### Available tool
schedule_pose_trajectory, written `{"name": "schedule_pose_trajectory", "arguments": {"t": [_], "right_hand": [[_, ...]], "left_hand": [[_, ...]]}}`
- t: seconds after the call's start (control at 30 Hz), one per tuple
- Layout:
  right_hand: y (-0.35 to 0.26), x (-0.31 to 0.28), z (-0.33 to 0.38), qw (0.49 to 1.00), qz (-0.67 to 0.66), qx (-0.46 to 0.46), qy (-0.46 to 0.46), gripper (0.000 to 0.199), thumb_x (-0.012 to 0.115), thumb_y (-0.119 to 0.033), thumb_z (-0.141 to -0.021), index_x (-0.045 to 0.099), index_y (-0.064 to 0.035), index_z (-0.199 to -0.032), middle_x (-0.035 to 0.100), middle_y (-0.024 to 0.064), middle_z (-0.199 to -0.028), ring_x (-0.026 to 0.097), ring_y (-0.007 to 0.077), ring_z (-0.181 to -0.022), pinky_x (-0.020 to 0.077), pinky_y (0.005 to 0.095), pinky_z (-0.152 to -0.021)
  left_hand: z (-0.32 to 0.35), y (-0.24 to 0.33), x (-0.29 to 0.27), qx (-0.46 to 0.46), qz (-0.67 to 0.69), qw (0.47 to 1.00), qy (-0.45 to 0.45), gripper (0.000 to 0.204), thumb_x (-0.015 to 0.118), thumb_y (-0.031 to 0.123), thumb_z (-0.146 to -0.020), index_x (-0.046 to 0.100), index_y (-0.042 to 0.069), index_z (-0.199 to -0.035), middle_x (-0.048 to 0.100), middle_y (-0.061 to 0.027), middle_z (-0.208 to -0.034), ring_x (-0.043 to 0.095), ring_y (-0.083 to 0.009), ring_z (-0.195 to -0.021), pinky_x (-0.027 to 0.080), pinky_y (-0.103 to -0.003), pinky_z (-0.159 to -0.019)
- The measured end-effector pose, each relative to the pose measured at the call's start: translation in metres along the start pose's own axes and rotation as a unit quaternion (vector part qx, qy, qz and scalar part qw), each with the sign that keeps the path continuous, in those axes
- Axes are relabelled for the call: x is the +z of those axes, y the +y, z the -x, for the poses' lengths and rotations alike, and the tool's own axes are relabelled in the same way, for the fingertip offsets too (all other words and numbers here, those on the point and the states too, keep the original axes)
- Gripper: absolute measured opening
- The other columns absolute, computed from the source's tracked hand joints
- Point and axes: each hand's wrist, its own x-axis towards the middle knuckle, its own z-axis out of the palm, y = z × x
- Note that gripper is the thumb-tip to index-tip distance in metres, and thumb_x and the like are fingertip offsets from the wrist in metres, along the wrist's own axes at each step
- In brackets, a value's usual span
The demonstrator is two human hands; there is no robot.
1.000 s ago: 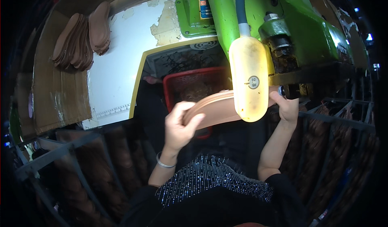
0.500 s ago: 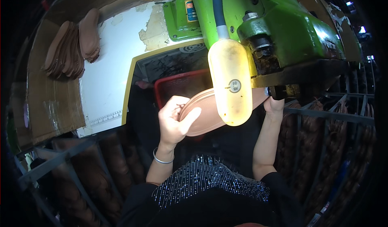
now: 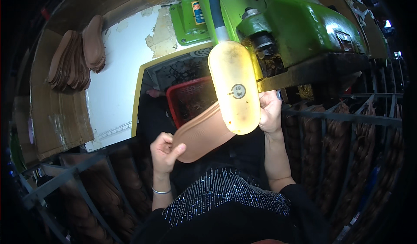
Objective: Operate a specialized manufacturing machine to process and stack shoe sole components.
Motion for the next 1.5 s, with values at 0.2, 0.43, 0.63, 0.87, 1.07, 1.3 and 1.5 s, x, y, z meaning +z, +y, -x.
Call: {"name": "schedule_pose_trajectory", "arguments": {"t": [0.2, 0.43, 0.63, 0.87, 1.07, 1.3, 1.5], "right_hand": [[0.005, 0.005, -0.001, 0.999, 0.035, -0.005, 0.020, 0.026, 0.075, 0.005, -0.067, 0.063, 0.0043, -0.090, 0.063, 0.0061, -0.085, 0.060, 0.0104, -0.073, 0.0497, 0.0233, -0.069], [0.012, -0.052, 0.013, 0.990, 0.123, -0.074, -0.011, 0.028, 0.068, 0.001, -0.078, 0.052, 0.0041, -0.102, 0.063, 0.0148, -0.095, 0.062, 0.0199, -0.089, 0.0506, 0.0312, -0.082], [0.014, -0.067, 0.020, 0.991, 0.093, -0.091, 0.039, 0.029, 0.068, -0.009, -0.081, 0.053, 0.0029, -0.103, 0.064, 0.0150, -0.096, 0.063, 0.0200, -0.090, 0.0491, 0.0294, -0.084], [0.019, -0.093, 0.026, 0.993, 0.080, -0.065, 0.064, 0.028, 0.066, -0.004, -0.083, 0.055, 0.0018, -0.107, 0.061, 0.0074, -0.095, 0.059, 0.0126, -0.085, 0.0486, 0.0236, -0.079], [-0.003, -0.125, 0.032, 0.993, 0.028, -0.026, 0.115, 0.024, 0.064, -0.006, -0.084, 0.054, 0.0002, -0.105, 0.062, 0.0055, -0.094, 0.059, 0.0105, -0.083, 0.0450, 0.0217, -0.078], [-0.025, -0.200, 0.075, 0.955, -0.051, -0.027, 0.292, 0.020, 0.056, -0.015, -0.090, 0.048, -0.0041, -0.105, 0.061, 0.0077, -0.088, 0.061, 0.0142, -0.067, 0.0484, 0.0231, -0.054], [-0.039, -0.120, 0.038, 0.949, -0.247, -0.026, 0.193, 0.046, 0.054, -0.009, -0.087, 0.035, -0.0017, -0.128, 0.055, 0.0153, -0.107, 0.062, 0.0266, -0.073, 0.0513, 0.0326, -0.057]], "left_hand": [[0.031, -0.037, 0.039, -0.074, -0.028, 0.997, 0.012, 0.015, 0.069, -0.003, -0.076, 0.056, -0.002, -0.083, 0.062, -0.0047, -0.079, 0.059, -0.0075, -0.074, 0.049, -0.021, -0.066], [-0.019, 0.006, 0.039, 0.279, -0.364, 0.881, 0.115, 0.025, 0.066, -0.009, -0.064, 0.063, 0.000, -0.087, 0.065, -0.0134, -0.079, 0.065, -0.0260, -0.071, 0.051, -0.030, -0.062], [-0.033, 0.012, 0.052, 0.329, -0.358, 0.872, 0.059, 0.029, 0.062, -0.011, -0.059, 0.064, -0.001, -0.086, 0.065, -0.0134, -0.080, 0.065, -0.0263, -0.071, 0.052, -0.032, -0.063], [-0.040, 0.020, 0.065, 0.326, -0.354, 0.876, 0.029, 0.026, 0.065, -0.008, -0.060, 0.064, -0.001, -0.086, 0.065, -0.0136, -0.078, 0.064, -0.0267, -0.069, 0.052, -0.031, -0.063], [-0.052, 0.017, 0.081, 0.228, -0.256, 0.939, 0.030, 0.016, 0.071, -0.003, -0.070, 0.062, -0.004, -0.083, 0.061, -0.0079, -0.068, 0.060, -0.0103, -0.059, 0.047, -0.022, -0.055], [-0.149, 0.051, -0.043, 0.241, -0.459, 0.834, 0.190, 0.030, 0.065, 0.017, -0.083, 0.057, -0.002, -0.105, 0.059, -0.0163, -0.101, 0.059, -0.0254, -0.090, 0.051, -0.032, -0.071], [-0.247, 0.096, -0.153, 0.064, -0.673, 0.616, 0.403, 0.076, 0.058, 0.056, -0.079, 0.038, 0.008, -0.134, 0.029, -0.0306, -0.138, 0.030, -0.0472, -0.124, 0.028, -0.050, -0.102]]}}
